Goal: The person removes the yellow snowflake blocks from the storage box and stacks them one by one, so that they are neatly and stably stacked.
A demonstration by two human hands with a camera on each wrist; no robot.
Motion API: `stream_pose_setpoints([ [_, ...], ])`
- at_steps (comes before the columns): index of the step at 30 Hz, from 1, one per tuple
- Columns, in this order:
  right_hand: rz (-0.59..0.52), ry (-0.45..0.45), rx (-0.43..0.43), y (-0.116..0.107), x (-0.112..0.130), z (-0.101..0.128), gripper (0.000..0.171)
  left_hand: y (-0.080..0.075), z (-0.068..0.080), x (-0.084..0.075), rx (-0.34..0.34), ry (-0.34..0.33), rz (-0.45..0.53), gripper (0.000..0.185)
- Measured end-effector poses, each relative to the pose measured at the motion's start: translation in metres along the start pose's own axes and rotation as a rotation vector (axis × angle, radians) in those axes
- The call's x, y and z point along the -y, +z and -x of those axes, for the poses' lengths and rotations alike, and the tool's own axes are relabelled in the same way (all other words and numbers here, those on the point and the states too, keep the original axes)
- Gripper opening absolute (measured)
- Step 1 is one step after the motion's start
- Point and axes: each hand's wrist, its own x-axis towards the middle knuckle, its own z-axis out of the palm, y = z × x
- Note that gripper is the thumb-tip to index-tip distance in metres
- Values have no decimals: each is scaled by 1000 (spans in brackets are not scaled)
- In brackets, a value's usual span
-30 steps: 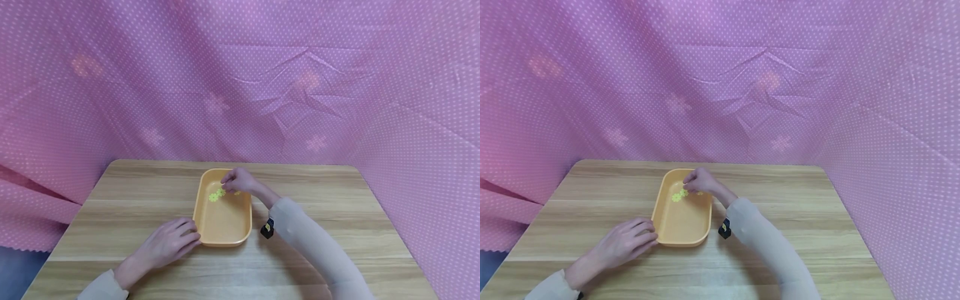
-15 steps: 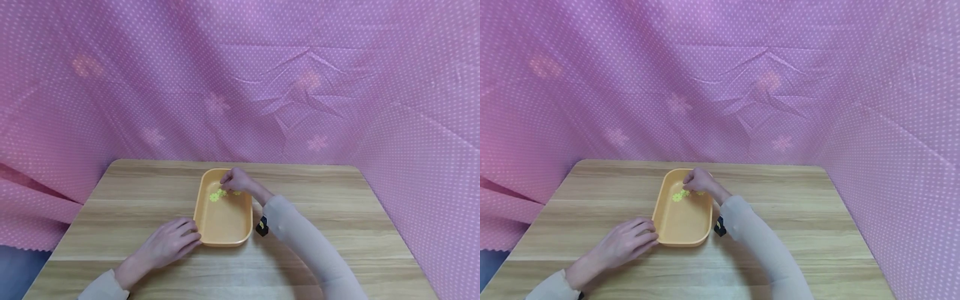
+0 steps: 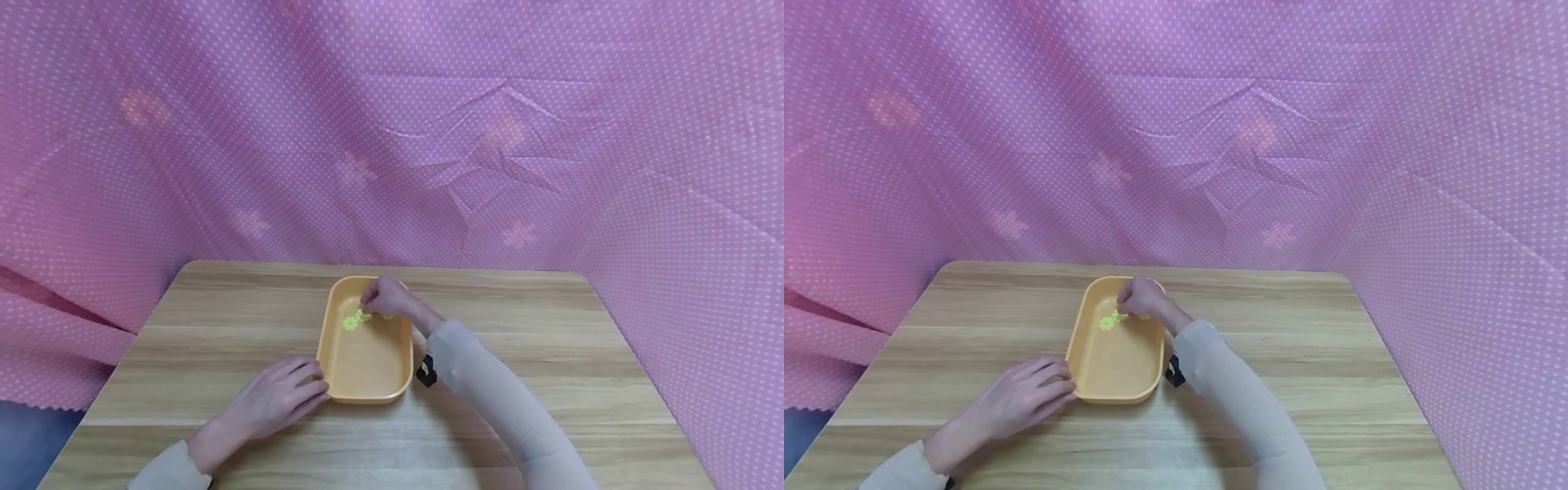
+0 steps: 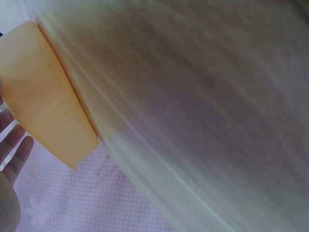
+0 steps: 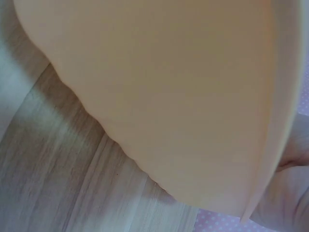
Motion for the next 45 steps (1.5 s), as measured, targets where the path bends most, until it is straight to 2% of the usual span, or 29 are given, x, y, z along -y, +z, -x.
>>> stream_pose_setpoints([
  [9,101,-22,-12,3,0,-3,18,0,-1,1,2,3,-1,14],
  [18,81,-79,10,10,-5,-7,21,0,0,0,-6,1,-6,15],
  [27,108,-41,47,14,-3,-3,24,-1,0,-2,5,-8,4,14],
  [34,156,-36,43,15,-4,-2,22,-2,0,-4,21,-20,6,13],
  [45,170,-51,36,18,-5,-2,21,-3,-2,-4,22,-19,7,15],
])
